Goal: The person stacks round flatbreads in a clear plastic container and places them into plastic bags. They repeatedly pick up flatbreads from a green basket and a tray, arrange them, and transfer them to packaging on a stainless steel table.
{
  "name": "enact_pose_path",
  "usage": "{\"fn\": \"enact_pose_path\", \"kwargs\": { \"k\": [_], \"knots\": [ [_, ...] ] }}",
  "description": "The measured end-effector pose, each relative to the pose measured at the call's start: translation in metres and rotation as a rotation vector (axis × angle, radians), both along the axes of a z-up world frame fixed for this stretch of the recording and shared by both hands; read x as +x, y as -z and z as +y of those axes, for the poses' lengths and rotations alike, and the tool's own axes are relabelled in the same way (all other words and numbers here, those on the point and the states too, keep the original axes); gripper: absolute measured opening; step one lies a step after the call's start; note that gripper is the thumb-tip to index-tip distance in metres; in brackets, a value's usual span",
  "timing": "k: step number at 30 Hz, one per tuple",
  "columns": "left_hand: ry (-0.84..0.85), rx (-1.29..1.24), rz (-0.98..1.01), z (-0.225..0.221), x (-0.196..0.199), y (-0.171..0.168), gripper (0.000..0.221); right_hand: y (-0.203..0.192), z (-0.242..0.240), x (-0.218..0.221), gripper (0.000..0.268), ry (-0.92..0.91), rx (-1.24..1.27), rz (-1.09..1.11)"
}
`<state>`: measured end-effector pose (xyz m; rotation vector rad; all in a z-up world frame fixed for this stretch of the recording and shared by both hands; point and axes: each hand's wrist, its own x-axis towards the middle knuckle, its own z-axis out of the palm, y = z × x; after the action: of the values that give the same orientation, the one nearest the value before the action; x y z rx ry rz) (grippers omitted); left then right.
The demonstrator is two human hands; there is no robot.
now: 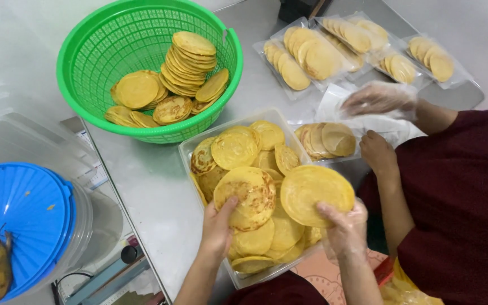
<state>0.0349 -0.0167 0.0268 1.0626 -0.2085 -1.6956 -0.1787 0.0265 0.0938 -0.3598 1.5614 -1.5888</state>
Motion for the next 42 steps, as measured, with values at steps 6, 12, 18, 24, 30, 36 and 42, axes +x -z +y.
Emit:
{"fn": "enact_pose_path", "kwargs": {
  "k": [6, 12, 18, 24, 30, 36, 42],
  "knots": [
    [0.225, -0.502, -1.23, -0.02, 0.033, 0.013, 0.074, 0.038, -0.023, -0.031, 0.072, -0.118, 0.086, 0.416],
    [0.155, -0.592, -1.23, -0.038, 0.07, -0.002, 0.034, 0.04, -0.009, -0.019, 0.037, -0.259, 0.266, 0.529],
    [-0.021, -0.897, -1.453, -0.122, 0.094, -0.023, 0.029, 0.018, -0.008, 0.033, 0.071, -0.928, 0.386, 0.986],
    [0.148, -0.58, -1.394, -0.27, 0.095, -0.045, 0.061, 0.1, -0.003, 0.018, 0.088, -0.877, -0.045, 1.34],
    [-0.054, 0.185, -0.777, -0.385, 0.105, -0.008, 0.045, 0.039, -0.09, 0.029, 0.059, -0.655, -0.397, 1.367],
    [-0.031, 0.096, -0.811, -0.432, 0.101, 0.093, 0.066, -0.016, -0.354, 0.084, 0.042, -0.787, -0.432, 1.061],
    [-0.154, 0.128, -0.603, -0.507, 0.088, 0.184, 0.073, -0.006, -0.476, 0.156, 0.074, -0.845, 0.14, 1.286]
  ]
}}
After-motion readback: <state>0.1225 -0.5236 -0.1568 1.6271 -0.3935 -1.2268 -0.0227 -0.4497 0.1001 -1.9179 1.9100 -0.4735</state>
